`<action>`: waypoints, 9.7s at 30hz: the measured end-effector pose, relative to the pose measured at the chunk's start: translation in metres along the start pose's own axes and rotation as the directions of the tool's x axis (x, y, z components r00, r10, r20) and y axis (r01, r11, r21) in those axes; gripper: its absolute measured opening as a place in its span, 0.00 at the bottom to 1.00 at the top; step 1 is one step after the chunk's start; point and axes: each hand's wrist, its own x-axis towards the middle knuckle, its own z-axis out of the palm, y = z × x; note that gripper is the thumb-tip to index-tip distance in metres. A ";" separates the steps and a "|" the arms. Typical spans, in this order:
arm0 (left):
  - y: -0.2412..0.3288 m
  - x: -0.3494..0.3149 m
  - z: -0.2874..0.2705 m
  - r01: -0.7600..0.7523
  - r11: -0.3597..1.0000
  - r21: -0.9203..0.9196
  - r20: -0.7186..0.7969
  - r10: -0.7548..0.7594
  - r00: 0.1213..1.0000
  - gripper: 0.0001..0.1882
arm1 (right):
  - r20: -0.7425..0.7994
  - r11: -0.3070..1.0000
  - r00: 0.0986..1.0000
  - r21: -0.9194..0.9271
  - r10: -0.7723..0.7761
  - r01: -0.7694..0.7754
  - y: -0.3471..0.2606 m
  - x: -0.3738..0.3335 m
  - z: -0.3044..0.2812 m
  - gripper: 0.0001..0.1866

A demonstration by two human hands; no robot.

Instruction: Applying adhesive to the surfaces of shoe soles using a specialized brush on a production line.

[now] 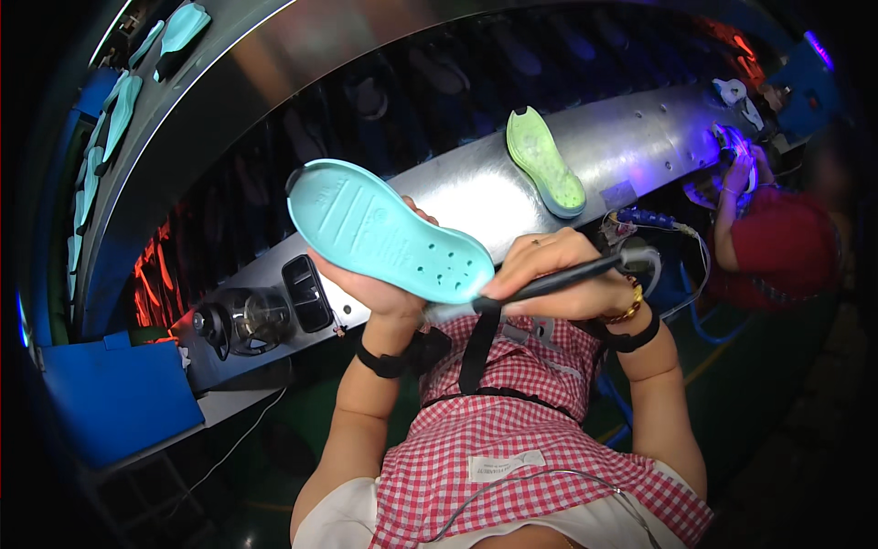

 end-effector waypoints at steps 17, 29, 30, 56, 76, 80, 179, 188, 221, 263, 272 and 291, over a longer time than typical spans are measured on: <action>-0.008 -0.019 0.011 0.244 0.942 -0.231 -0.023 -0.256 0.967 0.36 | -0.223 0.845 0.903 0.486 0.367 -0.224 -0.003 -0.001 0.019 0.09; 0.014 -0.002 -0.023 0.624 0.767 0.150 0.150 -0.642 0.752 0.26 | 0.159 0.985 0.972 0.008 0.172 -0.175 -0.020 -0.001 -0.008 0.11; 0.016 0.000 -0.017 0.669 0.728 0.150 0.113 -0.685 0.720 0.24 | 0.051 0.980 0.979 0.023 0.197 -0.198 -0.023 -0.002 -0.009 0.12; 0.058 -0.010 -0.010 0.641 0.599 0.480 -0.182 -0.646 0.741 0.29 | -0.183 0.981 0.982 -0.193 -0.051 0.015 -0.014 -0.027 -0.027 0.12; -0.040 -0.007 -0.020 0.387 0.922 -0.021 -0.227 -0.381 0.896 0.43 | -0.388 0.952 0.882 -0.030 0.268 -0.303 0.020 -0.015 0.010 0.11; -0.025 0.005 -0.031 0.306 0.952 0.021 -0.041 -0.305 0.952 0.43 | -0.157 0.860 0.982 -0.511 -0.109 0.014 0.013 -0.026 0.025 0.07; -0.021 -0.008 -0.027 0.675 0.736 -0.056 -0.137 -0.675 0.725 0.26 | -0.579 0.824 0.772 -0.551 -0.261 -0.134 0.060 -0.003 0.008 0.08; 0.074 0.003 0.046 0.239 0.876 0.418 0.024 -0.274 0.962 0.31 | -0.653 0.839 0.725 0.505 0.218 0.202 0.013 -0.069 -0.036 0.11; 0.079 0.375 0.210 -0.149 -0.979 0.142 -0.137 -0.169 0.976 0.44 | -0.580 0.525 0.649 0.793 0.493 0.310 0.109 -0.098 -0.072 0.10; 0.040 0.207 0.122 -0.287 -0.913 0.289 0.933 0.200 0.301 0.22 | -0.260 0.312 0.745 0.947 0.614 0.074 0.119 -0.076 -0.103 0.14; 0.032 0.211 0.123 -0.306 -0.884 0.354 0.910 0.250 0.331 0.21 | -0.200 0.326 0.753 0.945 0.627 -0.020 0.129 -0.050 -0.094 0.14; 0.025 0.212 0.129 -0.276 -0.909 0.313 0.939 0.253 0.232 0.19 | -0.575 0.589 0.472 0.797 0.669 0.136 0.083 -0.025 -0.041 0.13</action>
